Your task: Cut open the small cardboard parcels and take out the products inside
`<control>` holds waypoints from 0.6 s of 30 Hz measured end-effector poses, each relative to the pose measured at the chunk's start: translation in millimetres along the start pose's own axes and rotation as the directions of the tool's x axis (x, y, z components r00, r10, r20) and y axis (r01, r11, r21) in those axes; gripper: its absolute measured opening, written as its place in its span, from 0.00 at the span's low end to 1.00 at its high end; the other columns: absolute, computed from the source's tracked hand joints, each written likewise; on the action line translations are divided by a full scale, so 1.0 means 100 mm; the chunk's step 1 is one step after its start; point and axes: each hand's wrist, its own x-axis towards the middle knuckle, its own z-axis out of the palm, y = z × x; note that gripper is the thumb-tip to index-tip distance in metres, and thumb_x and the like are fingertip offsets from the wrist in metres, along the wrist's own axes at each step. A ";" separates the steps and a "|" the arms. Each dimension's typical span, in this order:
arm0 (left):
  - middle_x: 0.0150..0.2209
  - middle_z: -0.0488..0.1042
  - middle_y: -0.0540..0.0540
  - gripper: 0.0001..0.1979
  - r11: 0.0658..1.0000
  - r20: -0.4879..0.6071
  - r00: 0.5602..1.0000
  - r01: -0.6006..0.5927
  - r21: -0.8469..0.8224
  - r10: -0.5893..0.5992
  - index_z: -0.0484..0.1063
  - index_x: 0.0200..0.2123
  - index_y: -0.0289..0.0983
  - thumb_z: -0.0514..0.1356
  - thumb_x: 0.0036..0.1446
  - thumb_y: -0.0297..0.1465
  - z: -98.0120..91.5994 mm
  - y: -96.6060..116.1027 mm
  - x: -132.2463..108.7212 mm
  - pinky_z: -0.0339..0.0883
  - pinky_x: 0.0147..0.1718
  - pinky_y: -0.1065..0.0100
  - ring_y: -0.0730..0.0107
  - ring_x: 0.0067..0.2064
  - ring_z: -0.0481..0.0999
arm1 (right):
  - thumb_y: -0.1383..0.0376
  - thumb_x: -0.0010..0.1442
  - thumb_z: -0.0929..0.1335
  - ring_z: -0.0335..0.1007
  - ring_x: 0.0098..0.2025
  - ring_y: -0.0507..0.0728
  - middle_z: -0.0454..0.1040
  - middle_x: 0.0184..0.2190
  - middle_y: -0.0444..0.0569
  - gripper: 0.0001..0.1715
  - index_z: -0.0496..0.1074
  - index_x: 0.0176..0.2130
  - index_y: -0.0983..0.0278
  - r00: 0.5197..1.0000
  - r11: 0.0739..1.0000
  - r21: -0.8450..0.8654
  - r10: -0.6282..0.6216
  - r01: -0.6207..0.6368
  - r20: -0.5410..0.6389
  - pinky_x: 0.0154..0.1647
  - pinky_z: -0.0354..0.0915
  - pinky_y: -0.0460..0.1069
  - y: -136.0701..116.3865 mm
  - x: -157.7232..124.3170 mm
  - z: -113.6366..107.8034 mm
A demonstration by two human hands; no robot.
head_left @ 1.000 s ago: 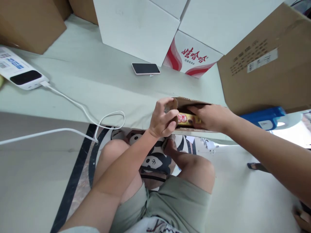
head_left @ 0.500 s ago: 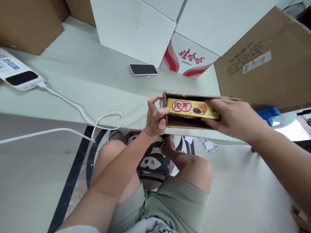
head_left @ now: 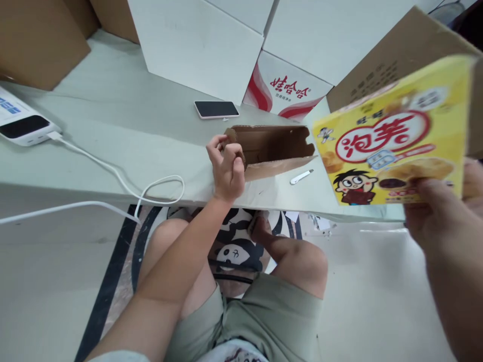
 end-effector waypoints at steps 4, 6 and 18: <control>0.53 0.61 0.38 0.28 0.999 0.004 1.000 0.015 0.044 -0.015 0.71 0.43 0.43 0.42 0.68 0.56 0.01 0.01 0.10 0.66 0.59 0.47 0.50 0.61 0.64 | 0.56 0.53 0.75 0.81 0.48 0.70 0.81 0.43 0.50 0.15 0.76 0.41 0.54 0.943 0.901 0.278 0.307 -0.332 0.131 0.42 0.78 0.66 0.12 -0.23 0.24; 0.57 0.60 0.38 0.28 0.999 0.013 1.000 0.004 0.054 -0.005 0.71 0.50 0.44 0.43 0.68 0.57 0.01 0.00 0.13 0.65 0.61 0.47 0.51 0.62 0.65 | 0.52 0.55 0.72 0.80 0.51 0.70 0.80 0.49 0.54 0.19 0.76 0.45 0.56 0.910 0.850 0.329 0.369 -0.412 0.187 0.44 0.78 0.65 0.21 -0.39 0.38; 0.46 0.66 0.43 0.20 0.926 -0.011 0.944 -0.322 0.197 0.331 0.63 0.51 0.44 0.51 0.66 0.52 -0.34 0.48 0.02 0.70 0.52 0.48 0.56 0.50 0.72 | 0.50 0.63 0.66 0.80 0.52 0.62 0.78 0.54 0.56 0.29 0.70 0.60 0.55 0.883 0.612 0.644 0.397 -0.459 0.252 0.44 0.80 0.58 0.41 -1.13 1.04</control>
